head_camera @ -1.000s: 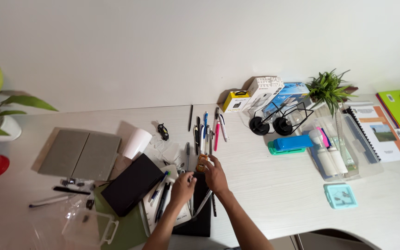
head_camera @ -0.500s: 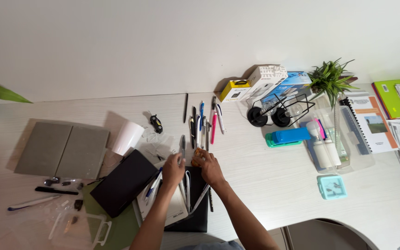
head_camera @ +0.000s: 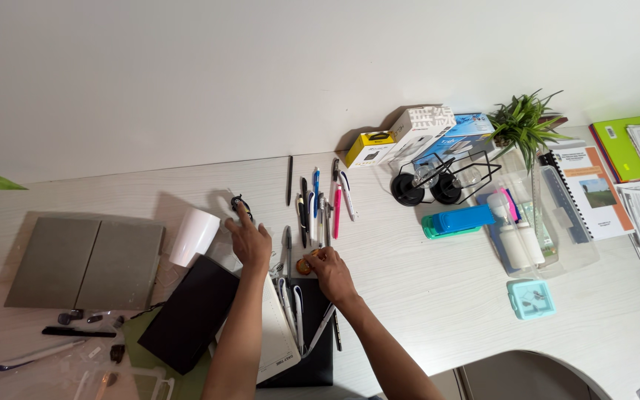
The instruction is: The person organizes stationery items on a white desk. They place a small black device into a yellow and white box, then arrange several pens and markers into a white paper cup. The person also moves a small toy car and a roll of tape to different positions on the desk.
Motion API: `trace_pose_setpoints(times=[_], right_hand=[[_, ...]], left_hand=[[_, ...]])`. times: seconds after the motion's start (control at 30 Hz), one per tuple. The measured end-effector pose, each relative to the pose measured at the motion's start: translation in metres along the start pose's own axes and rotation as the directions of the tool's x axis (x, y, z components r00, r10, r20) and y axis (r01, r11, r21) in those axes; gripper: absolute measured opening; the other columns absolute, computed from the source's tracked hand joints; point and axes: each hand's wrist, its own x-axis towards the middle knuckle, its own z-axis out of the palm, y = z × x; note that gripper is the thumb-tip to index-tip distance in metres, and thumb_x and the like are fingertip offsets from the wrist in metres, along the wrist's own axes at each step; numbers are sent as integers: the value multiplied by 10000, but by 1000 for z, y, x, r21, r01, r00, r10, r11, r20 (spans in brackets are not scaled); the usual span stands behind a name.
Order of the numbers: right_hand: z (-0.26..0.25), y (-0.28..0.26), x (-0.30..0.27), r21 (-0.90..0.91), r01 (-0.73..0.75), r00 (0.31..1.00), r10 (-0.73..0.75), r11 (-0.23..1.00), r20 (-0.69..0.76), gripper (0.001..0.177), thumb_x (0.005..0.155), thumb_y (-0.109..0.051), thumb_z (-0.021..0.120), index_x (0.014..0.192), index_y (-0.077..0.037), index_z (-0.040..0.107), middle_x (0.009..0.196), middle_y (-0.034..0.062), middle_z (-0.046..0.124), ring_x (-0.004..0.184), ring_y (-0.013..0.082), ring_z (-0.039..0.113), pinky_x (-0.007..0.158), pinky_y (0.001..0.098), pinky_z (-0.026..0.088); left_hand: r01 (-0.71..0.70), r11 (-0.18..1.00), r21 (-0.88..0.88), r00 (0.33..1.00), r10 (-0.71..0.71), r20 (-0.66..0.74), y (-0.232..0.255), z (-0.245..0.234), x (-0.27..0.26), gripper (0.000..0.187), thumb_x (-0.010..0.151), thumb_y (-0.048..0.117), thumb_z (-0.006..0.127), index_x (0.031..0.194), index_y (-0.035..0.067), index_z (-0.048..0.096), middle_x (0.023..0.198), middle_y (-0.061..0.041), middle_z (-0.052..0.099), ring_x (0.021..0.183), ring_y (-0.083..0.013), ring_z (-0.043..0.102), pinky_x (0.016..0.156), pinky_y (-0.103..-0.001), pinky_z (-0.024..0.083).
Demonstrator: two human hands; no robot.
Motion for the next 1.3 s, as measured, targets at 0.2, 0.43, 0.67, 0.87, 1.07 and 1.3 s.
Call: trace_pose_setpoints(times=[0.2,0.43,0.67,0.87,1.07,1.3], right_hand=[[-3,2,-2,41,-39,999,40,998,-33,342,952,-140,707,1277,-37,677,1160,151,614,965,282,687,845,374,609],[-4,2,-6,43,-191,982,190,981,22,456,851,-165,796,1280,-65,678,1161,120,589,1012,255,657,881,348,598],[-8,-1,-18,75,-219,974,223,973,-47,459,790,-166,847,1217,-63,714,1222,129,588,1140,304,583,999,422,492],[-11,-5,-26,143,-200,967,219,969,-132,451,788,-195,843,1196,-54,712,1235,151,674,1175,319,606,1008,444,463],[-22,-16,-42,295,-136,949,210,946,-236,374,835,-185,802,1170,-39,719,1080,159,754,971,319,720,891,420,544],[-29,-20,-80,433,-131,926,267,892,-269,390,818,-174,797,1169,-22,721,983,159,762,866,308,744,769,382,589]], left_hand=[[-22,988,151,995,7,97,3,4,8,705,1016,215,601,1627,187,250,1578,-377,196,1096,-411,669,692,-357,661],[-99,960,262,993,78,88,-12,41,0,624,1035,298,558,1607,220,324,1617,-365,148,1063,-315,676,751,-371,612],[-69,972,227,982,26,185,11,23,-49,616,1035,351,562,1606,310,334,1682,-340,16,1068,-267,667,876,-389,564],[-274,942,195,961,275,21,4,40,-95,535,936,319,651,1451,271,512,1660,-211,131,1336,-325,499,956,-449,510],[-426,904,-38,904,427,18,-2,55,-136,371,968,265,661,1304,112,631,1299,-129,643,1235,-301,612,1004,-474,494],[-377,796,-474,917,393,-70,4,48,-165,349,935,218,717,1237,49,668,1138,-169,735,1005,-320,726,871,-406,574]])
